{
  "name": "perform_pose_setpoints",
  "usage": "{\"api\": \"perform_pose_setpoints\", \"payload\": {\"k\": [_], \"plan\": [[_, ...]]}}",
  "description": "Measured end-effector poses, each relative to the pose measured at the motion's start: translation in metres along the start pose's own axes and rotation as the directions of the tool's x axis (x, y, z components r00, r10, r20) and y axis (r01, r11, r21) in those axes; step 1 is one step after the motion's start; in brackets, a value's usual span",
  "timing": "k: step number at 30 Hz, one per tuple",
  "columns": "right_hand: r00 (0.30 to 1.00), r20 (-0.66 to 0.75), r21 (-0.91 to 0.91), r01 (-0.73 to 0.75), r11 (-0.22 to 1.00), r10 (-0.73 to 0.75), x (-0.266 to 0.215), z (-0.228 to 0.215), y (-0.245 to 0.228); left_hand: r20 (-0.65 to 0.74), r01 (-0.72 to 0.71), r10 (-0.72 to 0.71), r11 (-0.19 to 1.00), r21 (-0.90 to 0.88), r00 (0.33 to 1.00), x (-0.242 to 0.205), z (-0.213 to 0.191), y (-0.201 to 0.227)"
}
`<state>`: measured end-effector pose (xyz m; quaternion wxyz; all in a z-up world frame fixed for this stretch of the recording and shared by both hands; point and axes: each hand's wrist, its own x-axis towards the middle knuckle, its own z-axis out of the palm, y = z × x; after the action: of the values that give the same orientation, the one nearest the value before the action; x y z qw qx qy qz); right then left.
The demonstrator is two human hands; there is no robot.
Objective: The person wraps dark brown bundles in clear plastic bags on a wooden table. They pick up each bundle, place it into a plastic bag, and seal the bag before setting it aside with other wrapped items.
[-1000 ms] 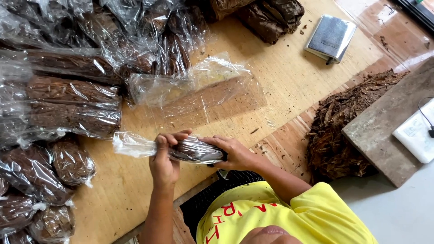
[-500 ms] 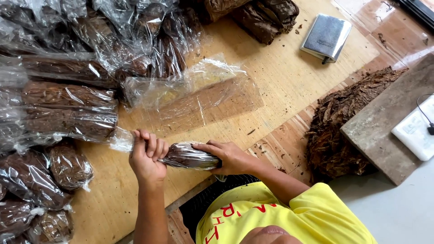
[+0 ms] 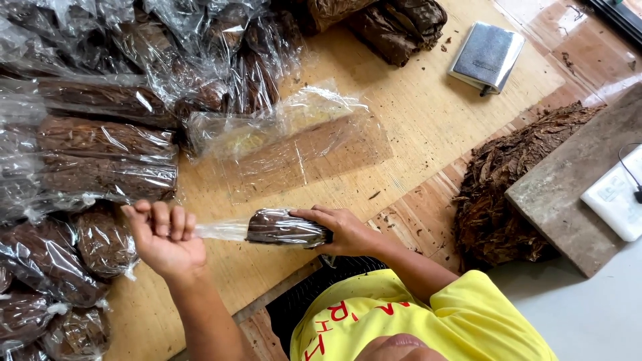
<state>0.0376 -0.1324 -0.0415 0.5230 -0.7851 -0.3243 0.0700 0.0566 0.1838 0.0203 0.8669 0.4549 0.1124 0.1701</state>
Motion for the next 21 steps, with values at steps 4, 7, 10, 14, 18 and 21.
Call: {"api": "perform_pose_setpoints", "payload": {"k": [4,7,10,14,18,21], "plan": [[0.996,-0.036,0.157,-0.07,0.985,0.076,-0.005,0.005,0.004,-0.3,-0.132,0.119,0.991,-0.023,0.947,0.0,0.008,-0.007],[0.985,-0.113,0.301,-0.089,0.95,0.128,-0.008,0.013,0.02,-0.319,-0.129,0.095,0.988,-0.086,0.943,-0.014,0.02,-0.026],[0.969,-0.2,0.304,-0.082,0.949,0.148,-0.01,0.02,0.033,-0.096,0.065,-0.067,0.998,-0.023,0.993,-0.037,0.018,-0.076],[0.96,-0.255,0.235,-0.051,0.971,0.112,-0.013,0.028,0.041,0.252,0.193,-0.292,0.915,0.354,0.923,-0.065,0.023,-0.121],[0.954,-0.291,0.174,-0.015,0.985,0.066,-0.014,0.031,0.045,0.314,0.158,-0.346,0.853,0.497,0.884,-0.087,0.043,-0.13],[0.946,-0.32,0.105,-0.016,0.994,0.049,-0.013,0.035,0.045,0.305,0.18,-0.315,0.899,0.399,0.899,-0.09,0.059,-0.124]]}}
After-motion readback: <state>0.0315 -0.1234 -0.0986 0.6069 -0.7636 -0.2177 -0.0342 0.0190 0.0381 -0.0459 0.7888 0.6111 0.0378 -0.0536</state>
